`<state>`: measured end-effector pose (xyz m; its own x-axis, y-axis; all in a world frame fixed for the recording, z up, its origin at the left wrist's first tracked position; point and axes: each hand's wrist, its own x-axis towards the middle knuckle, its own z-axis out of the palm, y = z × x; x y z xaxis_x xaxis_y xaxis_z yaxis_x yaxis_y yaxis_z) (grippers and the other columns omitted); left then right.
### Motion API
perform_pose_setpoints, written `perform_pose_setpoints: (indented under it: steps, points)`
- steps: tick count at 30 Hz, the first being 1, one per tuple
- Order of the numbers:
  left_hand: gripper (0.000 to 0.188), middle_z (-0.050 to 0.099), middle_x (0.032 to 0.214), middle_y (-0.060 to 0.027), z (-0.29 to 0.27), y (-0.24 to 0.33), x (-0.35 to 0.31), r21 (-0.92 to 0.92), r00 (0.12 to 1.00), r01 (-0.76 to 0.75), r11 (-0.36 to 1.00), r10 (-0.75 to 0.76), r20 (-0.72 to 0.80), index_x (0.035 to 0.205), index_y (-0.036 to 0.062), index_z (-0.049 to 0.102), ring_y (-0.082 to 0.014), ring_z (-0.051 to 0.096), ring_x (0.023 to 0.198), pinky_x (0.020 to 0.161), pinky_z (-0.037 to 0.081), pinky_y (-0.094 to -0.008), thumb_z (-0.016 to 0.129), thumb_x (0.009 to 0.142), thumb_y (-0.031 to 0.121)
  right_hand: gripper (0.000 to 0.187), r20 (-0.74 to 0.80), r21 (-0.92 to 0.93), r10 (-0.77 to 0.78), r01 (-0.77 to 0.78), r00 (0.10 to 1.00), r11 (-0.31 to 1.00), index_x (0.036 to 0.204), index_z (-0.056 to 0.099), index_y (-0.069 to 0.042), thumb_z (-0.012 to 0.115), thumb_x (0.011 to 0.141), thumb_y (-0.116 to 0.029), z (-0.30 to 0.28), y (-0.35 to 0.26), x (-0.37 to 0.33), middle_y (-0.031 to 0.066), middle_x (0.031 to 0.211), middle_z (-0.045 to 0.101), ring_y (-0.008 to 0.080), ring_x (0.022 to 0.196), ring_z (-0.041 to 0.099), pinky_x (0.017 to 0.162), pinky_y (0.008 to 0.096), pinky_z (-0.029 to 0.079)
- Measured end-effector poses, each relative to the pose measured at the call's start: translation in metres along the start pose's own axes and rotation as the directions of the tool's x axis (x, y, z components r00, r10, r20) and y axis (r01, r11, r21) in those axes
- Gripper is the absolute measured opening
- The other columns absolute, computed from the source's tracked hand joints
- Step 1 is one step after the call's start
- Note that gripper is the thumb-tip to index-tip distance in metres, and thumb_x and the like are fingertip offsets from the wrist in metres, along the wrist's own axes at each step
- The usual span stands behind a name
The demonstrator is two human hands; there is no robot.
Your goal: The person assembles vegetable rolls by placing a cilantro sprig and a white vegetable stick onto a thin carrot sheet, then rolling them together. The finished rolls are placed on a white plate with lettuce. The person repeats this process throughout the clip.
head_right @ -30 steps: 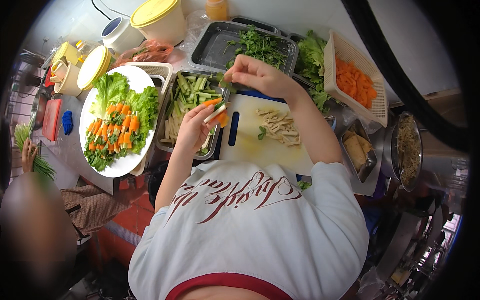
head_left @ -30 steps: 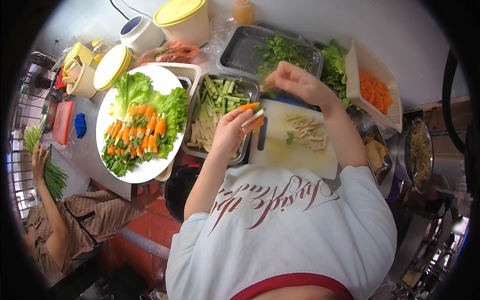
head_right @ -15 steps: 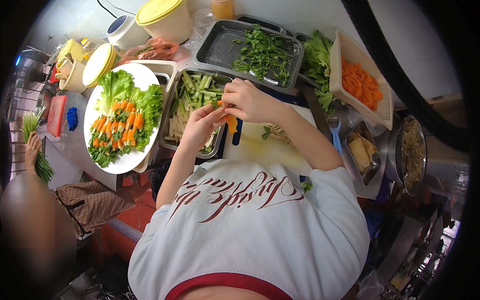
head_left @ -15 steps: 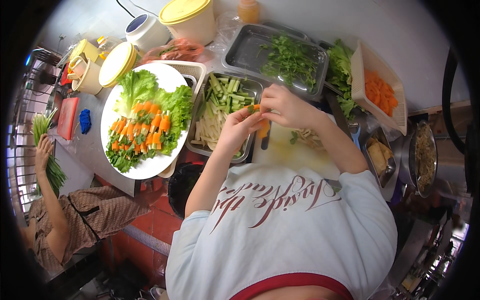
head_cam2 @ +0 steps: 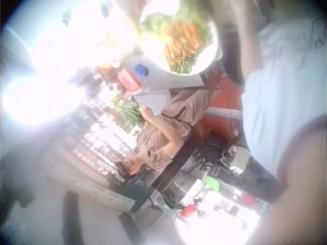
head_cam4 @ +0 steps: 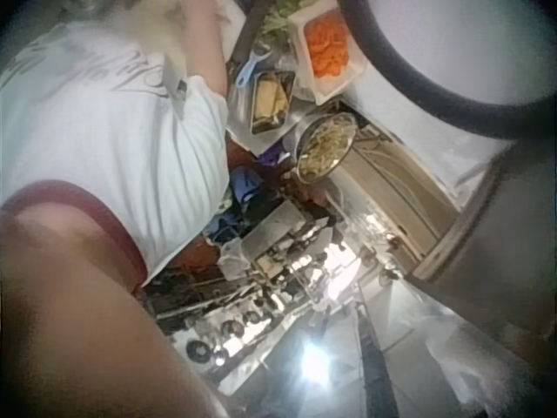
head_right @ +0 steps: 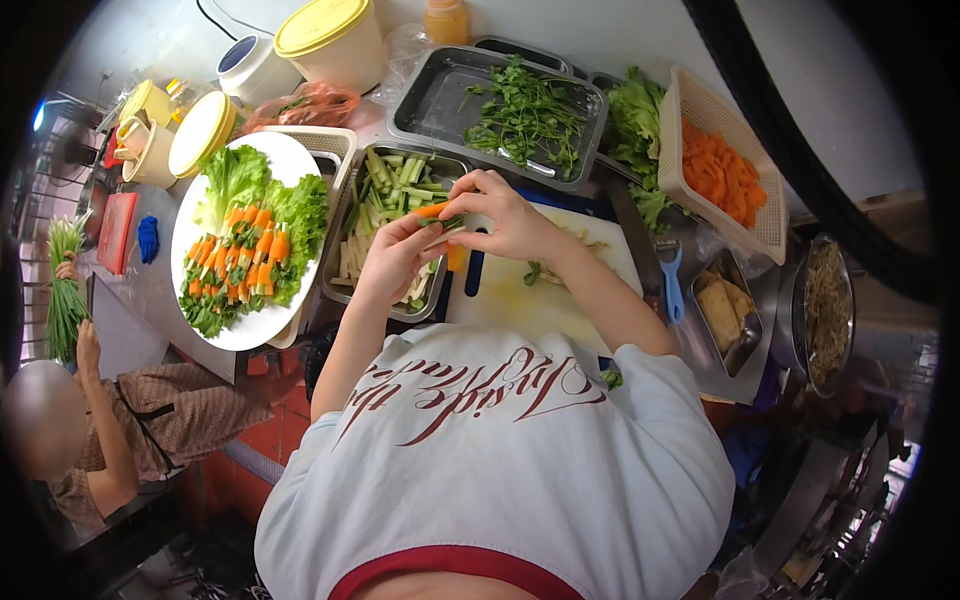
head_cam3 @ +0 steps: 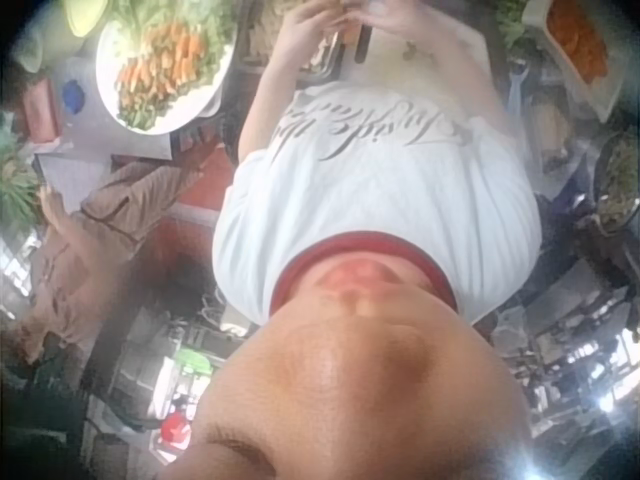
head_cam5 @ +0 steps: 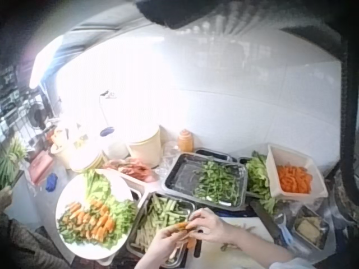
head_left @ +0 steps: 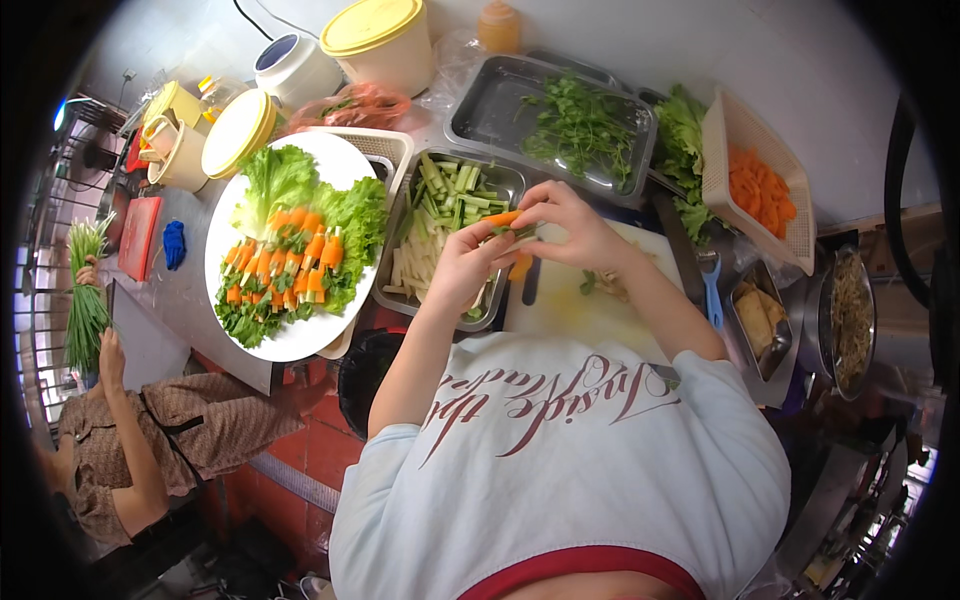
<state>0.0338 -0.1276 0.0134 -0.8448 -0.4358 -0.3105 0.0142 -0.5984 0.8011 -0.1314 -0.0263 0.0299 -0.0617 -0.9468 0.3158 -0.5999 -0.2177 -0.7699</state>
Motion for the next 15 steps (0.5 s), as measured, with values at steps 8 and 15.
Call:
perform_pose_setpoints:
  steps: [8,15]
  points:
    - [0.03,0.06,0.1,-0.0094,-0.008,0.0,0.003,-0.007,1.0,-0.012,1.0,0.012,-0.002,0.114,-0.0034,0.053,-0.0138,0.061,0.09,0.078,0.051,-0.0226,0.055,0.085,0.0,0.021,-0.102,-0.055,-0.055,0.05,0.993,0.997,0.089,0.063,-0.009,0.07,0.07,-0.01,0.012,0.013,0.0,0.0062,0.1,0.05,0.0229,0.098,0.048,0.085,0.0329,0.041]
    - [0.031,0.061,0.1,-0.01,-0.012,-0.004,0.006,0.092,0.998,-0.063,0.994,0.061,0.026,0.113,-0.0031,0.054,-0.0137,0.061,0.089,0.078,0.051,-0.024,0.056,0.082,-0.003,0.025,-0.137,0.45,0.358,-0.264,0.924,0.853,0.091,0.062,-0.006,0.067,0.078,-0.027,0.015,0.027,0.0,0.0035,0.096,0.057,0.0148,0.092,0.052,0.081,0.0278,0.041]
